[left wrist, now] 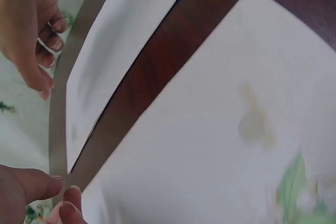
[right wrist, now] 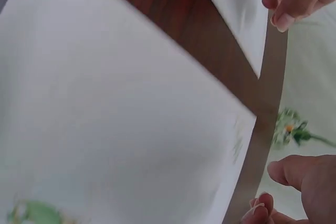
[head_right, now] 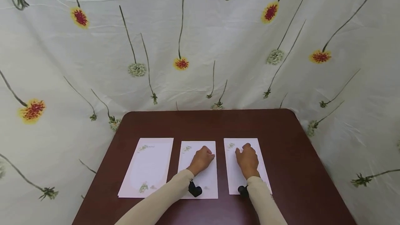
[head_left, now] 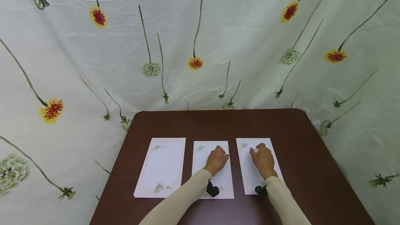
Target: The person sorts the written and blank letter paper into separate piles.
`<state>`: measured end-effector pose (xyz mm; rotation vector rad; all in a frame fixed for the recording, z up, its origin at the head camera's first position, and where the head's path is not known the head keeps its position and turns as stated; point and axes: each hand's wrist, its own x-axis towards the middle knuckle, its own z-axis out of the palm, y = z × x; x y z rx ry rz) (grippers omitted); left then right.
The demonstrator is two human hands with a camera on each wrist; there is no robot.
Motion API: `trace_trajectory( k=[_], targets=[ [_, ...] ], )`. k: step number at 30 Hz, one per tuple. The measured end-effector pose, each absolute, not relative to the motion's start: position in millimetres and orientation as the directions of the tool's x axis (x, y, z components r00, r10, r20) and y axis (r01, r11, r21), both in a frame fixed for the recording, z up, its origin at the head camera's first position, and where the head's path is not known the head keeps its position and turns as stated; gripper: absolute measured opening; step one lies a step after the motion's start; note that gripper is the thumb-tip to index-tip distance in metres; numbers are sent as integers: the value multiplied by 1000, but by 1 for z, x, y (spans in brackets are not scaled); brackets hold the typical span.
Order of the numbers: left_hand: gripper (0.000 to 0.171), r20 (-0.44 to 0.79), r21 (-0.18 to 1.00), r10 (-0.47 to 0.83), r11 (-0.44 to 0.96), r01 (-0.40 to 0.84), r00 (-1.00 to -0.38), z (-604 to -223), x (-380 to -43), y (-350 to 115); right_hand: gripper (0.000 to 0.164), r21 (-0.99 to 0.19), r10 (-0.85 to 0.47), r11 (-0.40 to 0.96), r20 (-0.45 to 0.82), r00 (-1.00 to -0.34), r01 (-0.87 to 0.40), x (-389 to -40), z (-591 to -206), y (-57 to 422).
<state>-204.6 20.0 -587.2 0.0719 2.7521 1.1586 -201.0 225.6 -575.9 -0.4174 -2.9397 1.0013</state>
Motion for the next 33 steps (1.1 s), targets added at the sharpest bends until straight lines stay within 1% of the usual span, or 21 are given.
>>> trace_trajectory(
  k=[5,8,14,18,20,25,33],
  targets=[
    [18,-125,668,42,742,-53,-991,-580,-207,-8,42,-617,193,754,-123,-973,227,-200,-570,199],
    [23,-130,633,-3,769,-85,-991,-579,-205,-26,44,-624,148,754,-141,-979,204,-197,-568,183],
    [40,-148,593,-74,791,-149,-986,-583,-197,-59,40,-581,83,804,-97,-992,124,-190,-576,151],
    [45,-165,604,-94,777,-176,-982,-584,-190,-76,41,-534,70,839,-81,-994,103,-187,-582,133],
    [46,-184,604,-93,775,-187,-979,-584,-187,-82,46,-509,74,854,-84,-994,107,-185,-584,125],
    [46,-212,597,-101,774,-211,-972,-585,-181,-91,58,-465,89,872,-152,-984,151,-182,-587,111],
    [39,-207,612,-125,757,-228,-970,-588,-180,-88,59,-479,137,850,-199,-970,218,-179,-588,104]
  ],
)
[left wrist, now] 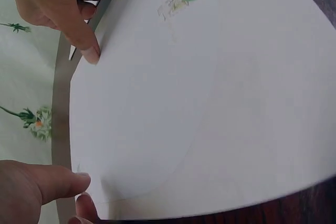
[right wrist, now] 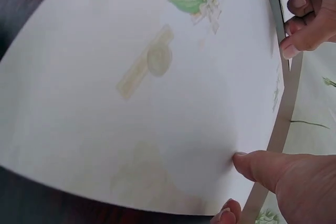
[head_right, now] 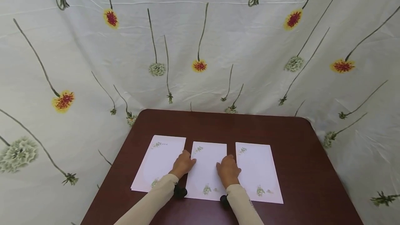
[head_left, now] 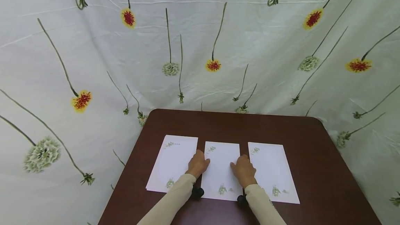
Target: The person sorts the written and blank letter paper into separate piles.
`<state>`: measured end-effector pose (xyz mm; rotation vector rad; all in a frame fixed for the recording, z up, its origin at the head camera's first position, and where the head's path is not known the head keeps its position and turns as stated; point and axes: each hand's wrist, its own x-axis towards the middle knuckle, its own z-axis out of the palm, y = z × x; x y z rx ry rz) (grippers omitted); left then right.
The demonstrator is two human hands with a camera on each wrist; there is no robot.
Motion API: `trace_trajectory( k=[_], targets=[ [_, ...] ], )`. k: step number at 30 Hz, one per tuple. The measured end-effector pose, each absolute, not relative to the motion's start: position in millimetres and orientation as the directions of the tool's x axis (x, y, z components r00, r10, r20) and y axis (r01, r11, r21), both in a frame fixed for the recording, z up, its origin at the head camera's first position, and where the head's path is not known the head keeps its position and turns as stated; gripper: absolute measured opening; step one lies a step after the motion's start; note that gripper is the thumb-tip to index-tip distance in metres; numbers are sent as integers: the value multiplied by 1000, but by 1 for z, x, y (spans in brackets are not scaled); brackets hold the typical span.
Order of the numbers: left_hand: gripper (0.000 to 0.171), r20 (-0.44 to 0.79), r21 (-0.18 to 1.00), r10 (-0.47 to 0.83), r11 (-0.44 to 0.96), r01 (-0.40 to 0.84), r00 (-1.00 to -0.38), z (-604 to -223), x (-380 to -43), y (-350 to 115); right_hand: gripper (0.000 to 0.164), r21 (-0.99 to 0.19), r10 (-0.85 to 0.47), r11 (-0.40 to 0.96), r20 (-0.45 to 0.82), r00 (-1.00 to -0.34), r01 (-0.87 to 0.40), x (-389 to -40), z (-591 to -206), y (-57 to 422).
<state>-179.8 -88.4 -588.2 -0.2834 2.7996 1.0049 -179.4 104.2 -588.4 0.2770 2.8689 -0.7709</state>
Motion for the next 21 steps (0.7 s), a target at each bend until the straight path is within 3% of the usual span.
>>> trace_trajectory(
  k=[9,21],
  targets=[
    [50,-222,632,-190,719,-289,-956,-595,-182,-84,57,-530,176,805,-217,-960,267,-178,-589,103],
    [32,-209,651,-195,703,-286,-958,-600,-181,-85,55,-574,174,768,-240,-955,284,-179,-593,103]
  ],
)
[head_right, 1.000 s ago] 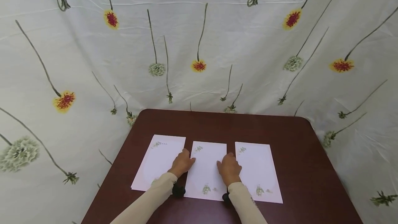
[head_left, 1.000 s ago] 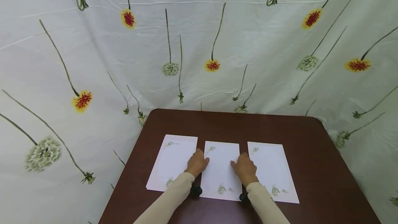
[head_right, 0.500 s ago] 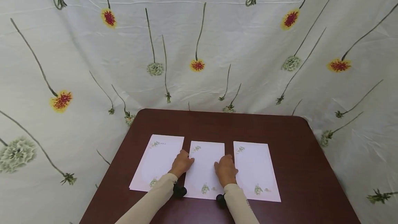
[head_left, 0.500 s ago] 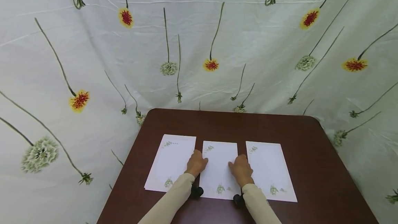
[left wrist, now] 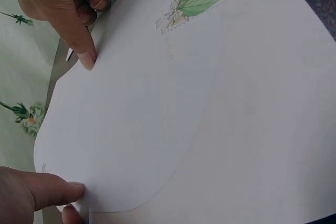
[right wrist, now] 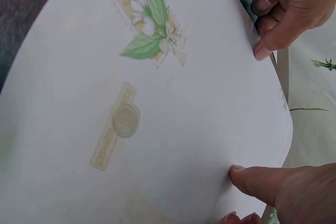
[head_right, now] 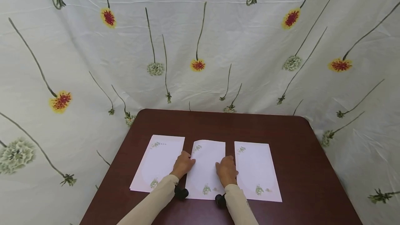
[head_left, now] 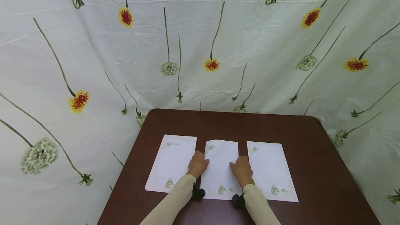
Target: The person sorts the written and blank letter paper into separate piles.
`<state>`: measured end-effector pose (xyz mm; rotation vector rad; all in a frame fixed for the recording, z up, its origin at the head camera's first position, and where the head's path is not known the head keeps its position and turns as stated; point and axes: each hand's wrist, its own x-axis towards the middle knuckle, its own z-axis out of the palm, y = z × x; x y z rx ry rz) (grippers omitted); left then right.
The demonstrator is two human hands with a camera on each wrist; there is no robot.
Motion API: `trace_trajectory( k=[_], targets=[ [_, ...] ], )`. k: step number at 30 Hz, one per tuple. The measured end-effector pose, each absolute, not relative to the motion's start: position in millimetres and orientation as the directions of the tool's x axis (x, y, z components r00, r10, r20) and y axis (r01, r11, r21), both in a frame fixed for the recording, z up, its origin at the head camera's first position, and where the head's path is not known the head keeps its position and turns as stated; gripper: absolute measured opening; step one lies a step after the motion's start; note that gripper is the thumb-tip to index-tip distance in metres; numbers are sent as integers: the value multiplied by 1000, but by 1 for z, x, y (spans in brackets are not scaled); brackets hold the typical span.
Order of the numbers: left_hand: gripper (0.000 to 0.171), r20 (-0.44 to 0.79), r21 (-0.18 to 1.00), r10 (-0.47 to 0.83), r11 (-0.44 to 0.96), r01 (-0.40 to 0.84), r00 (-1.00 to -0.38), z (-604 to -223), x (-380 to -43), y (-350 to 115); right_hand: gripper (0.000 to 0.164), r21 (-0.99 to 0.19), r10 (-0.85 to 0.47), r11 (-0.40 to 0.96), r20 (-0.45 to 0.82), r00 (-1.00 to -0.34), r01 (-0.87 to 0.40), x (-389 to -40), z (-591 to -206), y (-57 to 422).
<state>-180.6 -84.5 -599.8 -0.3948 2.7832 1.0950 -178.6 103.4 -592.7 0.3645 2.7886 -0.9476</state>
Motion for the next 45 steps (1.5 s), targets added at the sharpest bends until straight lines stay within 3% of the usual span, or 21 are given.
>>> trace_trajectory(
  k=[5,14,26,39,45],
  targets=[
    [24,-187,658,-206,699,-278,-960,-601,-180,-85,57,-583,179,755,-258,-950,300,-179,-592,103],
    [28,-160,663,-210,701,-263,-964,-598,-177,-82,56,-610,197,718,-285,-938,336,-180,-591,103],
    [25,-131,748,-198,624,-228,-971,-598,-176,-81,48,-651,222,697,-202,-954,300,-176,-590,100],
    [55,-172,829,-254,484,-279,-952,-594,-162,-66,40,-649,261,697,-166,-951,305,-174,-596,94],
    [51,-219,888,-279,341,-309,-935,-593,-167,-64,41,-653,263,687,-185,-947,318,-173,-594,93]
  ],
)
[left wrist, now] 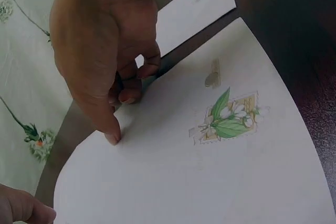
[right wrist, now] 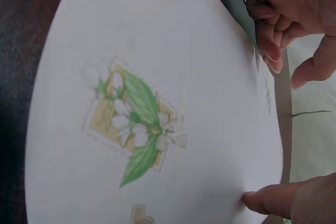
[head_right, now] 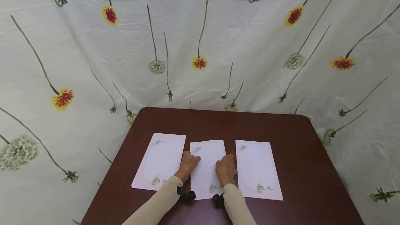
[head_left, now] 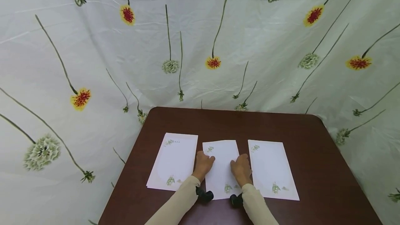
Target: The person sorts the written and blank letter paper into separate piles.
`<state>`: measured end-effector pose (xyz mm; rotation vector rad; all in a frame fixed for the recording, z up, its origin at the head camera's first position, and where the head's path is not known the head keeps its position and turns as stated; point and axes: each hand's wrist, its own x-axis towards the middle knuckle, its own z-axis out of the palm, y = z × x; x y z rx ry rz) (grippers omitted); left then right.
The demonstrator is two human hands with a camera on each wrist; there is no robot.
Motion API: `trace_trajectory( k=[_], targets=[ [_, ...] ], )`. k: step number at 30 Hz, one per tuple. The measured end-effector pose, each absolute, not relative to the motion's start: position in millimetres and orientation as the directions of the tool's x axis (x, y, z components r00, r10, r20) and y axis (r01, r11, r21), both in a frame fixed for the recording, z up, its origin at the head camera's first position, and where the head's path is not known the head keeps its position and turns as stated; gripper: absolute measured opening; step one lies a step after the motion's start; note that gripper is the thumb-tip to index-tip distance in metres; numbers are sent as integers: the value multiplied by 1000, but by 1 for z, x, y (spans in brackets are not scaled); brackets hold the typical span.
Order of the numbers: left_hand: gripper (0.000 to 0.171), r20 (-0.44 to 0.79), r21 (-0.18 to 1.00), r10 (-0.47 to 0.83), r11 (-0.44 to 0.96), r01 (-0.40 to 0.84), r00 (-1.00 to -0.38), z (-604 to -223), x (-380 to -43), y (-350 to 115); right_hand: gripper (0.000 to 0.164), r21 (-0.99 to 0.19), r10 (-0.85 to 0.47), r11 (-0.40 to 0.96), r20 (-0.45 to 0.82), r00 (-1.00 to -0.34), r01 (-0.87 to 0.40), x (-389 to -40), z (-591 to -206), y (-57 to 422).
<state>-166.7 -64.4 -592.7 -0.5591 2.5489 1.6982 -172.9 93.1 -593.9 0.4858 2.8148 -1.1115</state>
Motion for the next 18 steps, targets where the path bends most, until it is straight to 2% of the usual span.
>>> trace_trajectory(
  k=[7,18],
  targets=[
    [44,-251,916,-333,221,-334,-909,-596,-169,-68,43,-652,263,680,-207,-942,334,-173,-595,96],
    [33,-106,939,-302,283,-195,-947,-602,-166,-67,49,-668,245,661,-239,-940,342,-177,-593,100]
  ],
)
